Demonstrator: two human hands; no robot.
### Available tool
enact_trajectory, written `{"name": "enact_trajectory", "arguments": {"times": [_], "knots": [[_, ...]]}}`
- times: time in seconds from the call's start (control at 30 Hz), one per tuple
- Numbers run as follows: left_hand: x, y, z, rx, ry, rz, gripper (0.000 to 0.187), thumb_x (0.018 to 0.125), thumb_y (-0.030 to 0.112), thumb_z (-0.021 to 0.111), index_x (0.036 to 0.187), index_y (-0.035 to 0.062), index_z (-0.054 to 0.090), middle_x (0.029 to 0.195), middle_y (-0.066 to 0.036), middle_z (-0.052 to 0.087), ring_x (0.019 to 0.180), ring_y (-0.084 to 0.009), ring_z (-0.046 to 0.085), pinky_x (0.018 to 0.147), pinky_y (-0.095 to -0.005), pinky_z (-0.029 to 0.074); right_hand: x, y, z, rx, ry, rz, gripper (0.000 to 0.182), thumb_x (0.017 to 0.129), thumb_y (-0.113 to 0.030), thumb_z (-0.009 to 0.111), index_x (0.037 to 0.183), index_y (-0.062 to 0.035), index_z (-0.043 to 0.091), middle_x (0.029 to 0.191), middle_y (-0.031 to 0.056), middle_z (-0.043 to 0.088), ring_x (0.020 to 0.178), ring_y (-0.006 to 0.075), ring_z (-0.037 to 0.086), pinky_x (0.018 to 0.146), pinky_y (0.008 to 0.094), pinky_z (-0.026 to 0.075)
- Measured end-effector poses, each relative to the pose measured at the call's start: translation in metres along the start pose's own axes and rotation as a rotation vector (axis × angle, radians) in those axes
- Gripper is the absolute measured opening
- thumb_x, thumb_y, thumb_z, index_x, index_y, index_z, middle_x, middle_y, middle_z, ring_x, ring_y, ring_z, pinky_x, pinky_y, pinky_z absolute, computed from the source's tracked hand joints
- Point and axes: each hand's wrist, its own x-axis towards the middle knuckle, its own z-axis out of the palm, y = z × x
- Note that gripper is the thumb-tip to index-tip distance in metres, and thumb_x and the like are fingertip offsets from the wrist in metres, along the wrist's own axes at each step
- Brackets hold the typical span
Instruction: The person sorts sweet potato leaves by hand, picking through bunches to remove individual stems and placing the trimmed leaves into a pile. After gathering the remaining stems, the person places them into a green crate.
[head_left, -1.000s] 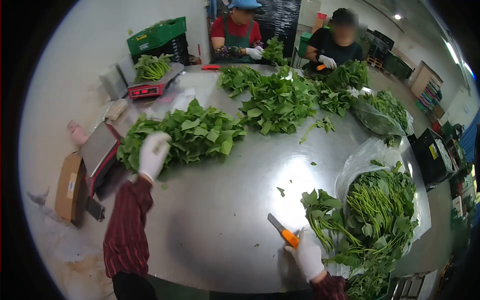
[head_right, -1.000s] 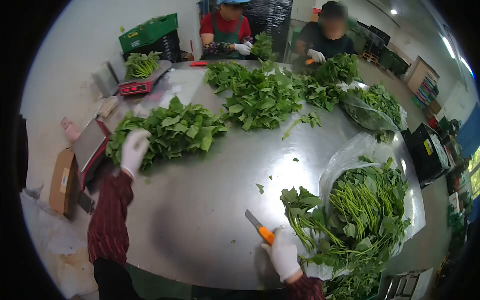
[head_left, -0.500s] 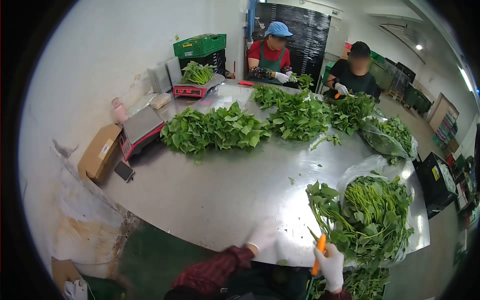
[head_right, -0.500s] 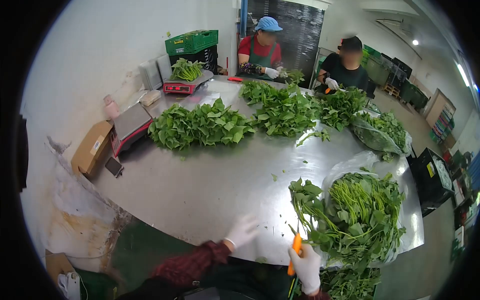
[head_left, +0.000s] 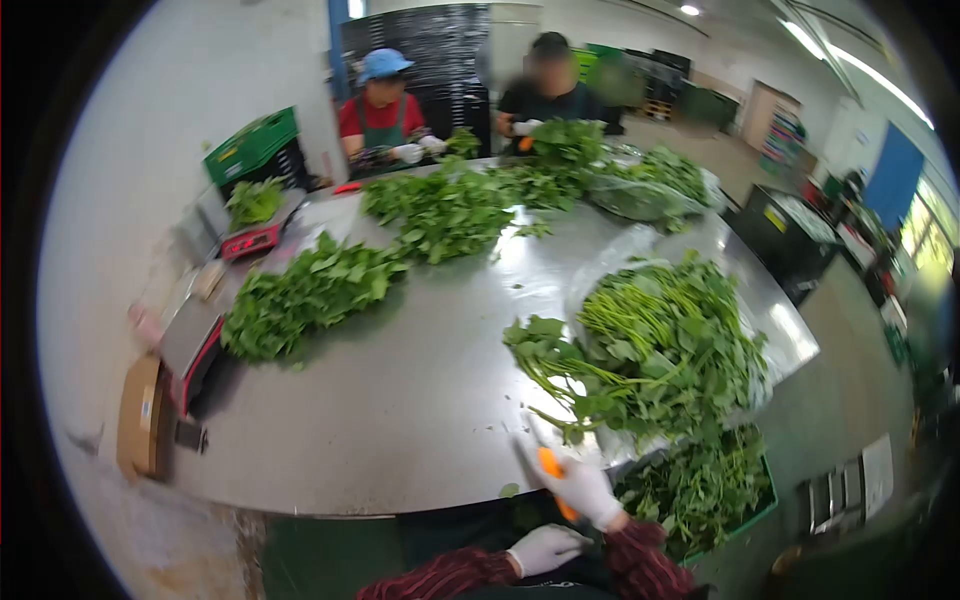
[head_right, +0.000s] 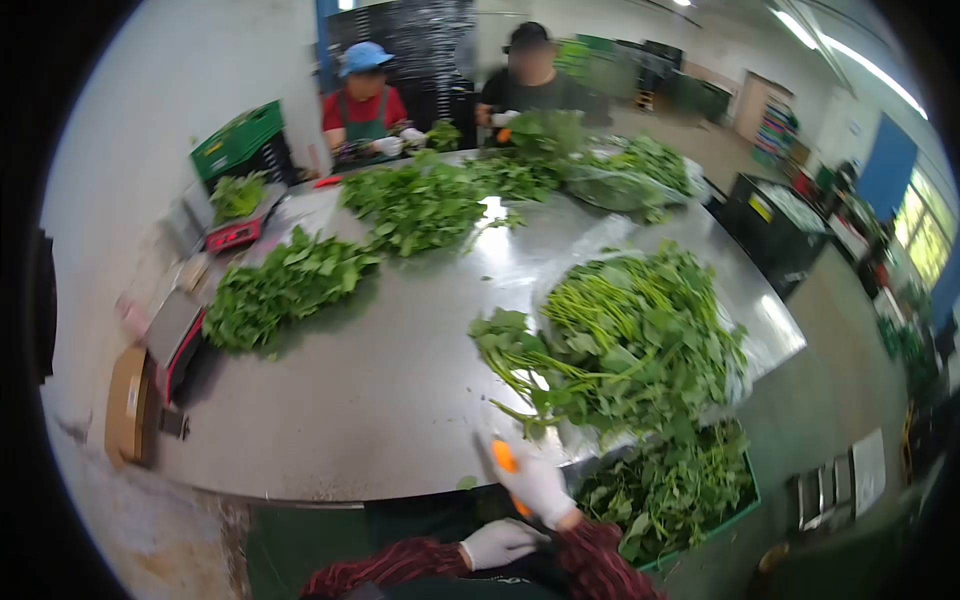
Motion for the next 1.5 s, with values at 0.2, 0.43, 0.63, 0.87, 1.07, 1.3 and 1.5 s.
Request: {"name": "enact_trajectory", "arguments": {"times": [0.2, 0.43, 0.63, 0.87, 1.07, 1.3, 1.5], "knots": [[-0.023, 0.004, -0.036, 0.291, 0.301, -0.139, 0.017, 0.078, 0.012, 0.062, 0.092, 0.004, 0.064, 0.086, -0.014, 0.064, 0.083, -0.0322, 0.06, 0.073, -0.0399, 0.047, 0.03, -0.064, 0.019, 0.217, 0.177, -0.372, 0.036, 0.084, -0.036, 0.058, 0.09, -0.0011, 0.05, 0.071, 0.0208, 0.059, 0.06, 0.0375, 0.059, 0.056, 0.0457, 0.048], [-0.036, 0.011, -0.055, 0.321, 0.506, -0.15, 0.019, 0.075, 0.002, 0.063, 0.093, 0.0061, 0.066, 0.089, -0.009, 0.064, 0.086, -0.0261, 0.061, 0.079, -0.0351, 0.048, 0.042, -0.01, -0.007, 0.04, 0.103, -0.155, 0.028, 0.085, -0.027, 0.054, 0.077, 0.0001, 0.052, 0.069, 0.0229, 0.058, 0.061, 0.0404, 0.058, 0.057, 0.0465, 0.047], [-0.016, 0.004, -0.094, 0.737, 0.549, -0.107, 0.022, 0.075, 0.004, 0.062, 0.097, 0.0038, 0.063, 0.106, -0.014, 0.057, 0.103, -0.0331, 0.052, 0.087, -0.0418, 0.042, 0.084, 0.005, 0.001, -0.127, 0.124, -0.256, 0.013, 0.08, -0.012, 0.051, 0.074, 0.0, 0.053, 0.065, 0.0216, 0.058, 0.06, 0.0379, 0.06, 0.056, 0.0445, 0.049], [-0.053, -0.049, -0.129, 0.919, 0.478, -0.352, 0.031, 0.078, 0.013, 0.059, 0.106, 0.0008, 0.059, 0.117, -0.015, 0.053, 0.116, -0.0336, 0.044, 0.101, -0.0457, 0.033, 0.134, 0.023, 0.014, -0.534, 0.099, -0.14, 0.011, 0.072, -0.01, 0.057, 0.072, -0.0061, 0.066, 0.073, 0.0131, 0.065, 0.069, 0.0282, 0.064, 0.058, 0.0374, 0.051], [-0.087, -0.034, -0.163, 1.034, 0.69, -0.437, 0.025, 0.077, 0.009, 0.059, 0.101, 0.0033, 0.062, 0.109, -0.013, 0.057, 0.107, -0.0295, 0.051, 0.093, -0.0426, 0.039, 0.13, 0.0, -0.011, -0.198, 0.272, -0.214, 0.013, 0.079, -0.013, 0.054, 0.072, -0.002, 0.056, 0.065, 0.0166, 0.061, 0.061, 0.0308, 0.063, 0.058, 0.0422, 0.049], [-0.007, 0.009, -0.163, -0.211, 0.915, -0.313, 0.018, 0.084, 0.008, 0.058, 0.098, -0.0023, 0.064, 0.089, -0.01, 0.065, 0.08, -0.0185, 0.061, 0.074, -0.0282, 0.047, 0.047, -0.067, -0.012, 0.448, 0.142, -0.232, 0.019, 0.082, -0.018, 0.061, 0.072, -0.0031, 0.055, 0.059, 0.0165, 0.052, 0.055, 0.0348, 0.055, 0.05, 0.0418, 0.042], [0.01, 0.035, -0.151, -0.529, 0.944, -0.398, 0.019, 0.089, 0.011, 0.055, 0.096, -0.0022, 0.066, 0.079, -0.005, 0.064, 0.068, -0.0086, 0.055, 0.063, -0.0218, 0.043, 0.005, -0.074, -0.008, 0.254, 0.318, -0.394, 0.016, 0.082, -0.015, 0.062, 0.073, -0.0039, 0.055, 0.057, 0.0141, 0.053, 0.048, 0.0293, 0.056, 0.045, 0.0368, 0.043]]}}
